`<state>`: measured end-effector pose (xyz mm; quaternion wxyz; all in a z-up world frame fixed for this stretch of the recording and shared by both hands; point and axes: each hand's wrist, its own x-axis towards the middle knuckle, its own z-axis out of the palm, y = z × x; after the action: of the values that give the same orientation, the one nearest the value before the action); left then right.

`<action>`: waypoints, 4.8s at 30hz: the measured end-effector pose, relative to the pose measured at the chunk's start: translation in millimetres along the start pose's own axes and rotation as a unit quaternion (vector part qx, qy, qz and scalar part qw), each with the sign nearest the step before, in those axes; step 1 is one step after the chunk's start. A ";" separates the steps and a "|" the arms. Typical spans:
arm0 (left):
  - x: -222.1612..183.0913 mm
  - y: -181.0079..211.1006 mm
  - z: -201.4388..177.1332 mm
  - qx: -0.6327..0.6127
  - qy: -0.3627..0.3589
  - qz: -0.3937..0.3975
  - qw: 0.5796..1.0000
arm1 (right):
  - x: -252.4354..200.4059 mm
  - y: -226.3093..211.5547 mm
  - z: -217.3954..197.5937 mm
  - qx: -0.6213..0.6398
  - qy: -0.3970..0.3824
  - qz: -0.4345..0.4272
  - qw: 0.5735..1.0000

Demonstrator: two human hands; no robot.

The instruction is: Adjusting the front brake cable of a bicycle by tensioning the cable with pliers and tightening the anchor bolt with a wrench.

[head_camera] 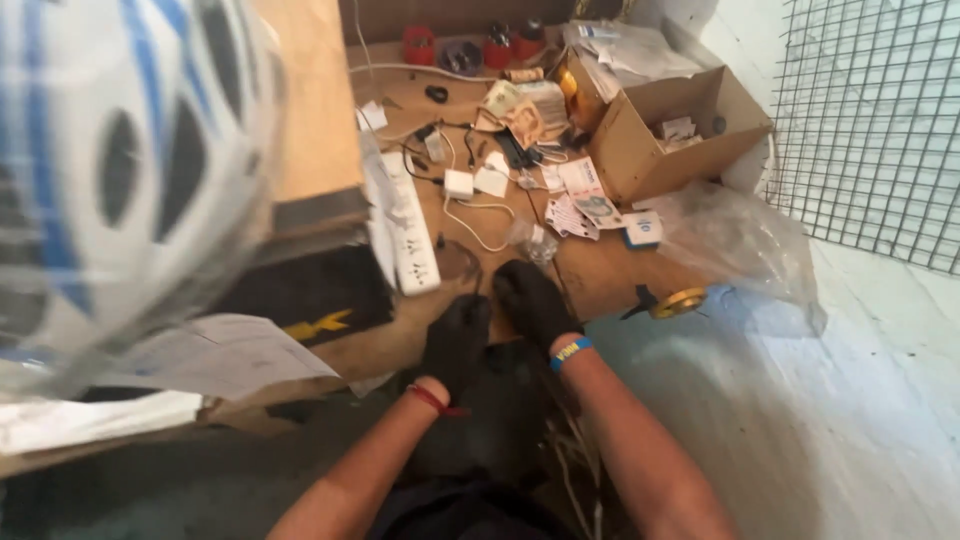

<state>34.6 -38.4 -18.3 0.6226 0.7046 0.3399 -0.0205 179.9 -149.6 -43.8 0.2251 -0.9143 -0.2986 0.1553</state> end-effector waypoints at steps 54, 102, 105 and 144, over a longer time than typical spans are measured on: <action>-30.6 -34.8 20.5 -0.010 0.110 0.023 0.994 | 14.6 45.6 -14.0 -0.020 -0.023 -0.212 0.977; -10.5 -26.6 21.0 -0.117 0.089 -0.027 0.989 | 76.1 -2.1 -56.8 -0.114 -0.159 -0.271 0.943; 27.2 -55.8 29.9 -0.090 0.072 -0.005 0.993 | 70.4 11.1 -49.0 -0.134 -0.174 -0.297 0.929; 41.1 -51.8 -2.6 -0.008 0.149 -0.058 0.987 | 20.7 16.5 21.6 -0.078 -0.058 -0.285 0.953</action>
<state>39.0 -17.8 -81.0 0.5683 0.6741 0.4690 0.0510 194.8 -141.9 -73.5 0.1705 -0.7952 -0.5708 0.1133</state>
